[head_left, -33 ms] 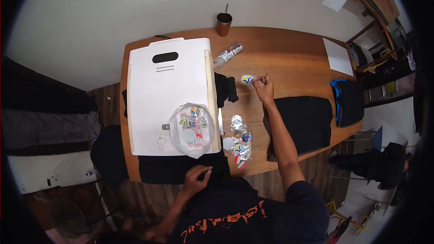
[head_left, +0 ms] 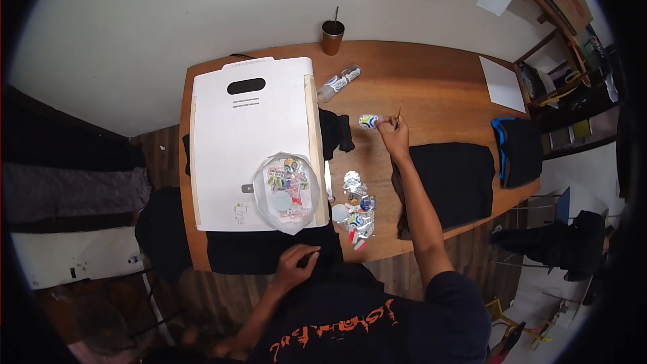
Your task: Sorting and organizing decorative stickers into a small plastic container.
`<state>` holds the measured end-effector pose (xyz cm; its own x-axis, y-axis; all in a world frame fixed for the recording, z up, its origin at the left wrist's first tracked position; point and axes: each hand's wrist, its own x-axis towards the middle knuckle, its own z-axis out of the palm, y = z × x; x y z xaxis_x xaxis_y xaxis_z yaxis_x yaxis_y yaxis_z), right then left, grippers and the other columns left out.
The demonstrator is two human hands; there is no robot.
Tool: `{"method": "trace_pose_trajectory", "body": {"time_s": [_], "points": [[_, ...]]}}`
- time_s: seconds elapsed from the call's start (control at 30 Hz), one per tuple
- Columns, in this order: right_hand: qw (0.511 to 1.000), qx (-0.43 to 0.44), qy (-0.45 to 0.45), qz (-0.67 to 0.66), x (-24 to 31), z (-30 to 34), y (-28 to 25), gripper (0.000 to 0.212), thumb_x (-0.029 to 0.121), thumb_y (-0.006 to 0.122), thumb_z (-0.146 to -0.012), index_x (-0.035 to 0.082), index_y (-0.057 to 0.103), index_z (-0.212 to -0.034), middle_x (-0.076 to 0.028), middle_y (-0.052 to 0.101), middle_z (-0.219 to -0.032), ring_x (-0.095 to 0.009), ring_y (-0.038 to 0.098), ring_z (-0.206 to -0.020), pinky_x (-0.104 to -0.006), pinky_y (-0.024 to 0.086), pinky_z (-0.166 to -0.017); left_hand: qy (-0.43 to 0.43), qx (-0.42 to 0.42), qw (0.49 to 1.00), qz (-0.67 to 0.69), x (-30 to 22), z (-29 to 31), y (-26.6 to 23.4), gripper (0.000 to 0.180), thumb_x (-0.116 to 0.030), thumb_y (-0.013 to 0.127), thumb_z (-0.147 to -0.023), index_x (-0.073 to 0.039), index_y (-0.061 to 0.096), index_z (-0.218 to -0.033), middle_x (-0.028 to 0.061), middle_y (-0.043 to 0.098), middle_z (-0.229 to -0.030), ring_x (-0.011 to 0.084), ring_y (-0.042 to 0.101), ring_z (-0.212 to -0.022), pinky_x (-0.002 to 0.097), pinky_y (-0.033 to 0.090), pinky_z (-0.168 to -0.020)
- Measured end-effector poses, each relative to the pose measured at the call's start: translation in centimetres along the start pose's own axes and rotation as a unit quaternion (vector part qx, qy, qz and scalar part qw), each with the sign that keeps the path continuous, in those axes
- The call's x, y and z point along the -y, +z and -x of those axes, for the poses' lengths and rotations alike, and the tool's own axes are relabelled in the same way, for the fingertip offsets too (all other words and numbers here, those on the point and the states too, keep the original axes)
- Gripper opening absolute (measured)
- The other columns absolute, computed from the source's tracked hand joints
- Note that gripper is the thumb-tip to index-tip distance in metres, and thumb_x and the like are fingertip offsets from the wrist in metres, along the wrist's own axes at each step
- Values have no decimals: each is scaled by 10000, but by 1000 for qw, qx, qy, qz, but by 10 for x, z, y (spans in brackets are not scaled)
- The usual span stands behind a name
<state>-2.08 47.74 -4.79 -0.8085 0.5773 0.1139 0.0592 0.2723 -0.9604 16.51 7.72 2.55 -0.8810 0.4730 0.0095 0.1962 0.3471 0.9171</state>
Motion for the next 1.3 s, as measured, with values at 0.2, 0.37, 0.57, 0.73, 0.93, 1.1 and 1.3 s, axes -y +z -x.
{"method": "trace_pose_trajectory", "body": {"time_s": [0.2,0.37,0.57,0.73,0.93,1.1,1.3], "points": [[995,29,-97,6,85,64,-18,456,36,775,-827,99,329,-759,-66,704,-841,-148,554,-947,-330,448,-901,98,31,992,70,-56,-63,9,201,-41,743,-851,-17,704,-1046,111,689,-928,223,671,-784,302,541,-716],[984,110,-115,-77,146,111,-12,431,-32,748,-833,86,338,-772,-74,607,-885,-103,560,-880,-270,456,-854,119,-102,987,48,-70,-108,16,372,-82,689,-895,-28,603,-1253,154,584,-1227,312,539,-1210,398,431,-1026],[968,186,1,-167,143,156,-7,328,-32,637,-909,79,345,-809,-40,490,-951,-74,420,-838,-216,400,-757,2,-70,967,244,-57,-107,21,322,-93,576,-989,3,580,-1297,125,578,-1234,212,564,-1172,323,408,-1046],[959,218,19,-179,137,173,-5,330,-20,619,-912,83,322,-812,-53,488,-974,-98,440,-921,-239,400,-818,2,-76,959,273,-55,-93,18,329,-128,553,-1018,4,572,-1319,115,600,-1248,164,564,-1152,286,421,-1014],[938,293,51,-180,158,193,0,392,-40,644,-909,99,289,-815,-73,518,-1005,-84,493,-897,-227,472,-736,-37,-83,912,399,-65,-96,9,376,-83,540,-1026,30,533,-1384,124,606,-1318,129,576,-1161,264,454,-990],[927,308,80,-200,168,207,-2,382,-39,654,-904,111,310,-831,-68,539,-1062,-86,510,-905,-236,465,-749,-8,-146,908,394,-69,-101,-5,435,39,572,-972,68,490,-1399,176,554,-1403,197,569,-1227,310,471,-1029],[925,314,77,-200,144,214,-9,373,-36,645,-923,98,308,-833,-84,553,-1023,-57,513,-844,-216,486,-680,58,-152,910,383,-81,-112,-28,590,86,568,-951,57,332,-1492,237,526,-1415,286,597,-1227,340,494,-1014]]}}
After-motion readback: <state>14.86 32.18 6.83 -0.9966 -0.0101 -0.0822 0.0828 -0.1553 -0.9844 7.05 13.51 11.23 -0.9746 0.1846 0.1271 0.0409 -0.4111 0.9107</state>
